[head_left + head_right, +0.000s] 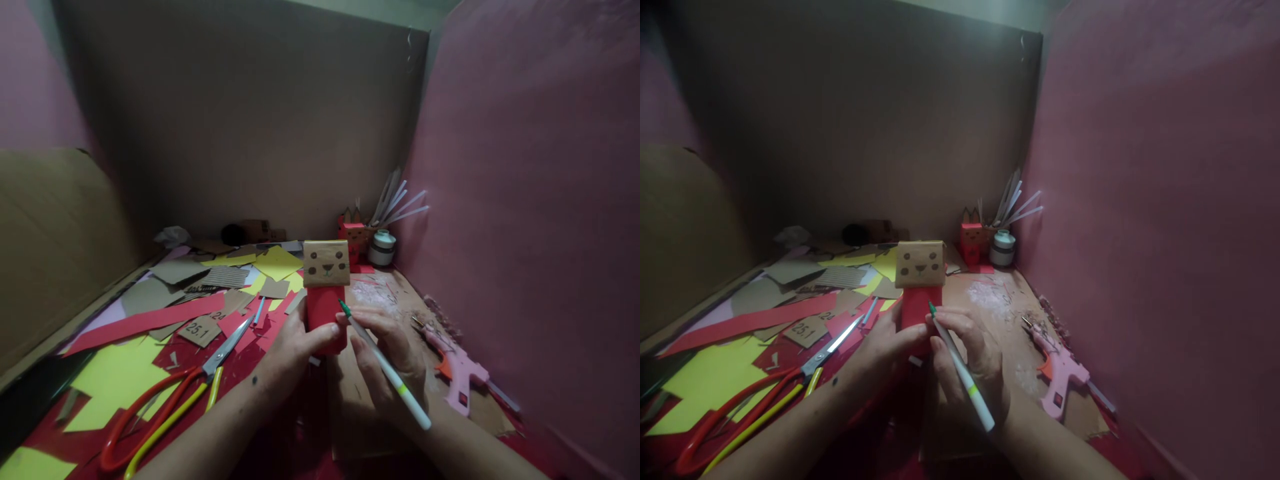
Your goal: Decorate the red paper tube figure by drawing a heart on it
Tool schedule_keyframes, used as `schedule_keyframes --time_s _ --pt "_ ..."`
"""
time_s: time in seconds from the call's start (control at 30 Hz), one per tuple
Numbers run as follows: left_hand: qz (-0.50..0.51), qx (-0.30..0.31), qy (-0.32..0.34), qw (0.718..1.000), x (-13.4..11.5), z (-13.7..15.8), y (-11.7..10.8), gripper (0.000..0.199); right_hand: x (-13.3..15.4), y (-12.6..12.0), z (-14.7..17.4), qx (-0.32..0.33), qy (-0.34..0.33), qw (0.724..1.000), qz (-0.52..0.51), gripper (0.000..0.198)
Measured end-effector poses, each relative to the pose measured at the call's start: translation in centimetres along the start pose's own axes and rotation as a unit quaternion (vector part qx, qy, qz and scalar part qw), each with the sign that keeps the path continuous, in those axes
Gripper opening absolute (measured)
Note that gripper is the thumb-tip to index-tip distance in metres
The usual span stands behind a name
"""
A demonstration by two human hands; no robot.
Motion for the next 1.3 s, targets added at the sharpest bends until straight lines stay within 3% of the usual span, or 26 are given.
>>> schedule_keyframes --time_s 0.17,0.23,0.37,0.6,0.9,1.3 --pt "-0.007 -0.015 -0.004 1.000 0.2 -0.1 -0.3 0.045 0.5 -0.3 -1.0 0.015 -0.014 1.000 -0.010 0.036" --pt "-0.002 -0.008 -0.009 1.000 0.4 -0.1 -0.3 0.046 0.5 -0.4 -1.3 0.007 0.008 1.000 -0.020 0.033" --pt "0.000 -0.005 -0.012 1.000 0.2 0.0 -0.1 0.042 0.1 -0.6 -1.0 -0.006 0.064 0.997 -0.032 0.025" --pt "-0.039 -0.016 0.006 0.999 -0.2 0.2 0.0 0.037 0.4 -1.0 -1.0 0.006 0.000 1.000 0.026 0.031" --pt "-0.038 0.012 0.015 0.999 -0.5 0.1 0.4 0.034 0.2 -0.9 -0.8 0.002 0.015 0.999 0.030 0.032" --pt "-0.071 -0.019 0.028 0.997 -0.3 0.1 0.1 0.031 1.0 -0.7 -1.4 0.021 0.006 0.999 0.030 0.026"
Point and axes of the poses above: each hand's wrist, its own z-axis away from the middle knuckle, its own y-axis out of the palm, x = y × z, the point moved 6 cm from there along -z, towards the middle knuckle, and after that the axes turned 3 degrees about y, right-handed, at the moved point
